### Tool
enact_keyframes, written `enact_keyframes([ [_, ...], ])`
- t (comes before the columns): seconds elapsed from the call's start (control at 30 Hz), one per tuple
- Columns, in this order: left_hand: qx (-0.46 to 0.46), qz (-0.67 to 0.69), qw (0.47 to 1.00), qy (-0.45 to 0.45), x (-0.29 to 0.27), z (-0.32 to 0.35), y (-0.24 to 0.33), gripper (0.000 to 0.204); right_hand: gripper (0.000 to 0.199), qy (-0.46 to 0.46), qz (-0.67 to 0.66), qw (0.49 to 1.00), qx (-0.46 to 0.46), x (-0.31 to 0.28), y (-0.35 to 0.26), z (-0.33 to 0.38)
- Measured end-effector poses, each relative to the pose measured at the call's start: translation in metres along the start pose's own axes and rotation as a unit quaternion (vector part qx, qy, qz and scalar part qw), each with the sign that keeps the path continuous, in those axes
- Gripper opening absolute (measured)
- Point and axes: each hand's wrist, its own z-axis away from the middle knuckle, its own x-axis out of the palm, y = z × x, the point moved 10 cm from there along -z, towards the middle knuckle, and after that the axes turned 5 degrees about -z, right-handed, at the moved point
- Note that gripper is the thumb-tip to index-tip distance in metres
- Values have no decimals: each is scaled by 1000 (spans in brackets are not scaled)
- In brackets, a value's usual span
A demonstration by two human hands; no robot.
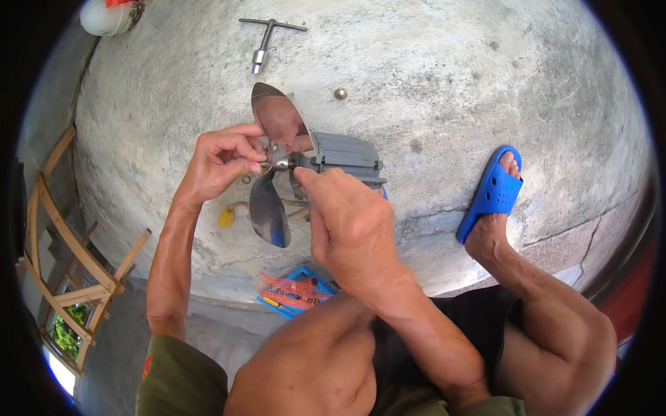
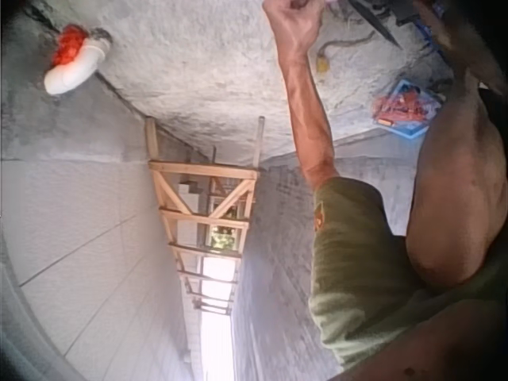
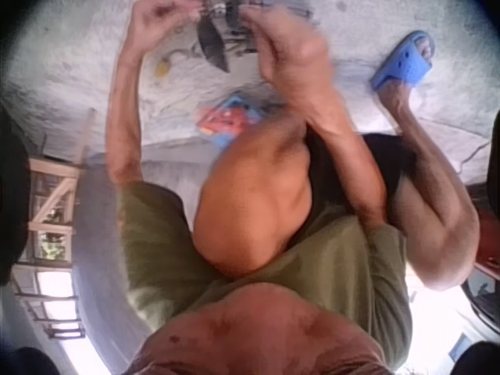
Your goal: The person attaches a three-blade fan to a small electric motor, aligns the blades, and secures them with a nut and washer using a T-handle wrench. The assembly is held and rotated during tightening.
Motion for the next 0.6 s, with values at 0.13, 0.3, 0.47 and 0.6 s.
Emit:
enact_keyframes([
  [0.13, 8, 6, 1000, 0, 0, -1, 0, 17, 34, 27, 32, 999, -11, 5, -6, 0],
  [0.3, 14, 5, 1000, 0, 0, 0, 1, 17, 27, 33, 61, 997, -26, 21, -15, -3],
  [0.47, 18, 4, 1000, -1, 1, 0, 3, 18, 20, 13, 113, 993, 39, 37, -7, 0],
  [0.6, 24, 17, 1000, 0, 2, 0, 3, 19, 19, 34, 78, 993, 82, 46, 10, 4],
])
